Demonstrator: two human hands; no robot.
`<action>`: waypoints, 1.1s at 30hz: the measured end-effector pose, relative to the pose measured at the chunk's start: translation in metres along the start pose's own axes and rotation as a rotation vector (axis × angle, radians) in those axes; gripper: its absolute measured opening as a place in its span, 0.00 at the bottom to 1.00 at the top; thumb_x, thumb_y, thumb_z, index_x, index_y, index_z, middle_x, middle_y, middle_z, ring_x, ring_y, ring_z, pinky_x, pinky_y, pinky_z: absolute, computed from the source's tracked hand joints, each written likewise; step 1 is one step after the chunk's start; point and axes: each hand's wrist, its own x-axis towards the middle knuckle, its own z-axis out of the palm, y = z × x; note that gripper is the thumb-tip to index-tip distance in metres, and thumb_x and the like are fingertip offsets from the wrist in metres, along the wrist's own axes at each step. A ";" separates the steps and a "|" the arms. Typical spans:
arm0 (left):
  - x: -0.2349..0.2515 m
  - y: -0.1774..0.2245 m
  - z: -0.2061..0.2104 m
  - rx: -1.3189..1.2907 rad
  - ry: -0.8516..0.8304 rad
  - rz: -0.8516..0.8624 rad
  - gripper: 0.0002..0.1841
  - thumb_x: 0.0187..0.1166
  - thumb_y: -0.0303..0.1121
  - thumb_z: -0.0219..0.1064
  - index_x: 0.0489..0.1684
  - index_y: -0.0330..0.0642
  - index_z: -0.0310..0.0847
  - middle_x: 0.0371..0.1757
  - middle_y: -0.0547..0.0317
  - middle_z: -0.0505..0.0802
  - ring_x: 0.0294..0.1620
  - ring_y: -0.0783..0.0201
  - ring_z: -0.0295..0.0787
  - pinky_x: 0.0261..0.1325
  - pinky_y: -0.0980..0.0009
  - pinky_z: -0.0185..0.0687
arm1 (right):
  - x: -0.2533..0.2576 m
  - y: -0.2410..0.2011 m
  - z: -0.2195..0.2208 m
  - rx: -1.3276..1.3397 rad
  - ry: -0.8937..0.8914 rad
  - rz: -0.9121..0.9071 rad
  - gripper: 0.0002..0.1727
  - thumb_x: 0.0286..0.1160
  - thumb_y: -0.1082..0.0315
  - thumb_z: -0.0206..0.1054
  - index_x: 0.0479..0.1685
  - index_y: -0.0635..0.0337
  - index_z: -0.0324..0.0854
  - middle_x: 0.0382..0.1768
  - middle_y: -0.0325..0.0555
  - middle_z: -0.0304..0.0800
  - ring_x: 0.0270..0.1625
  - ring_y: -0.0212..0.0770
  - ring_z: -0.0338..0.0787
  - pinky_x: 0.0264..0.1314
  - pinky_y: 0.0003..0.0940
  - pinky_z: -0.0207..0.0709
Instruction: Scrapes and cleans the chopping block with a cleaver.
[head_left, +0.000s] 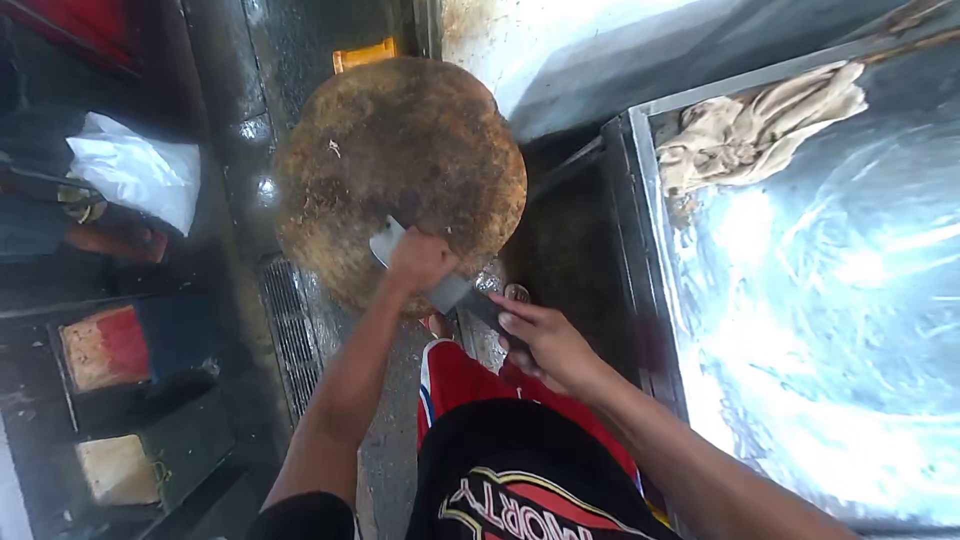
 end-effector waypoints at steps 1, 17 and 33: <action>0.002 -0.010 -0.006 0.045 0.024 0.000 0.24 0.85 0.47 0.52 0.24 0.44 0.86 0.29 0.54 0.92 0.41 0.54 0.91 0.66 0.51 0.76 | 0.007 -0.004 0.006 0.029 -0.003 -0.002 0.26 0.94 0.61 0.53 0.90 0.46 0.68 0.32 0.43 0.84 0.15 0.32 0.72 0.13 0.25 0.67; 0.000 -0.075 -0.041 0.096 0.043 -0.064 0.24 0.84 0.47 0.51 0.22 0.45 0.85 0.29 0.56 0.92 0.42 0.54 0.90 0.69 0.51 0.75 | 0.057 -0.023 0.050 0.014 -0.037 -0.043 0.26 0.94 0.61 0.53 0.89 0.45 0.69 0.33 0.44 0.86 0.17 0.33 0.73 0.15 0.26 0.67; -0.009 -0.051 -0.016 -0.039 0.032 0.009 0.23 0.85 0.49 0.53 0.33 0.45 0.92 0.35 0.54 0.95 0.47 0.53 0.93 0.75 0.47 0.72 | 0.036 -0.010 0.036 -0.038 -0.056 -0.072 0.28 0.92 0.60 0.54 0.91 0.47 0.66 0.33 0.42 0.84 0.16 0.32 0.70 0.14 0.26 0.66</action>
